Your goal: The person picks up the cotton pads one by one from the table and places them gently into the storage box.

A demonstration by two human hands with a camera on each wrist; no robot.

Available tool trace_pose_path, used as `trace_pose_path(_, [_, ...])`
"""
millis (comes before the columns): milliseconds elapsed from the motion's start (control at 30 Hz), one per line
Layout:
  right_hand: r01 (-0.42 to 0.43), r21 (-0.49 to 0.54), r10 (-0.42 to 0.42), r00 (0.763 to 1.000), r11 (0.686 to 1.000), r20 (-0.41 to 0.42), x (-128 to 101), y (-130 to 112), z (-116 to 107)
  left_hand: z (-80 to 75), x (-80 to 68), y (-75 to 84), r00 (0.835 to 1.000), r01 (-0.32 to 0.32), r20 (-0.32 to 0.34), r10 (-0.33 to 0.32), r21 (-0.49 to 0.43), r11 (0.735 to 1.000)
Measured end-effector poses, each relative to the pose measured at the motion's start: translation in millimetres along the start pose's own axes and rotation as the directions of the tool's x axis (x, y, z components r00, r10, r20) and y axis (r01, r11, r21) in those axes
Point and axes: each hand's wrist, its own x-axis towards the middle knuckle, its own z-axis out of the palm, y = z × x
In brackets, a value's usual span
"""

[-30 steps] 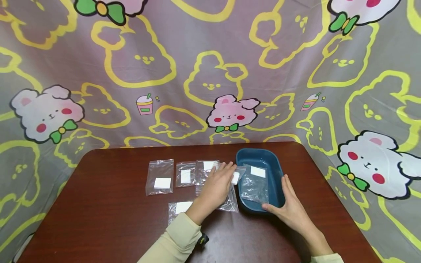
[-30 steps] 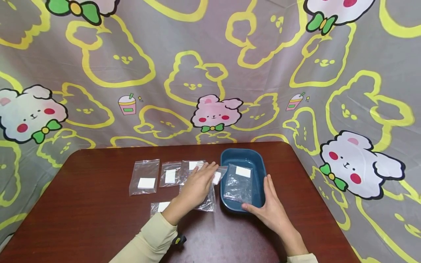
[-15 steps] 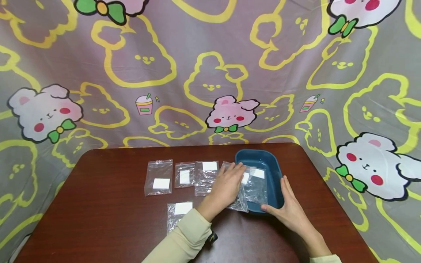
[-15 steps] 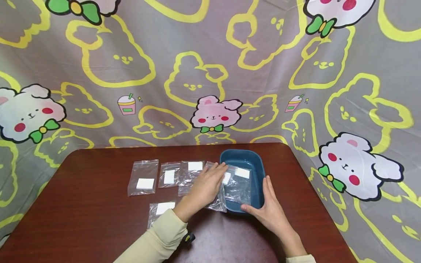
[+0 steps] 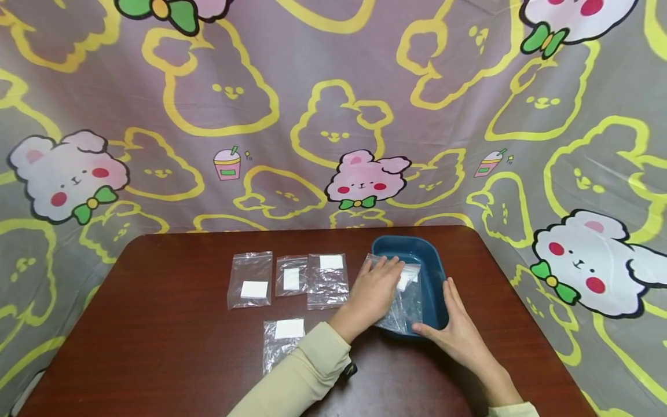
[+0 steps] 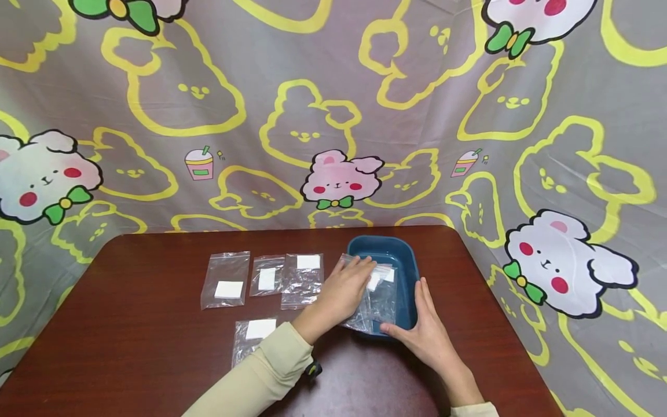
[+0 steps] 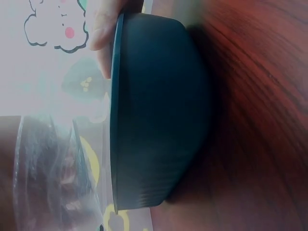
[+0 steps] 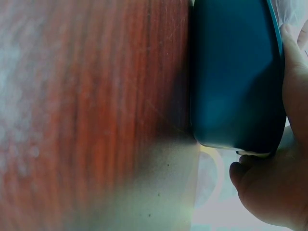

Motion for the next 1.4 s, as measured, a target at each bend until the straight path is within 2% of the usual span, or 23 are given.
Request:
trace_pose_path(767, [-0.007, 0.01, 0.007, 1.0, 1.0, 0.011, -0.6, -1.9, -0.9, 8.7, 31.7, 23.9, 0.997, -0.038, 0.074, 0.033, 0.075, 0.996])
trace_pose_path(1400, [-0.002, 0.011, 0.002, 1.0, 1.0, 0.008, -0.1, 1.6, 0.1, 15.6, 40.7, 32.4, 0.994, -0.035, 0.11, 0.023, 0.101, 0.994])
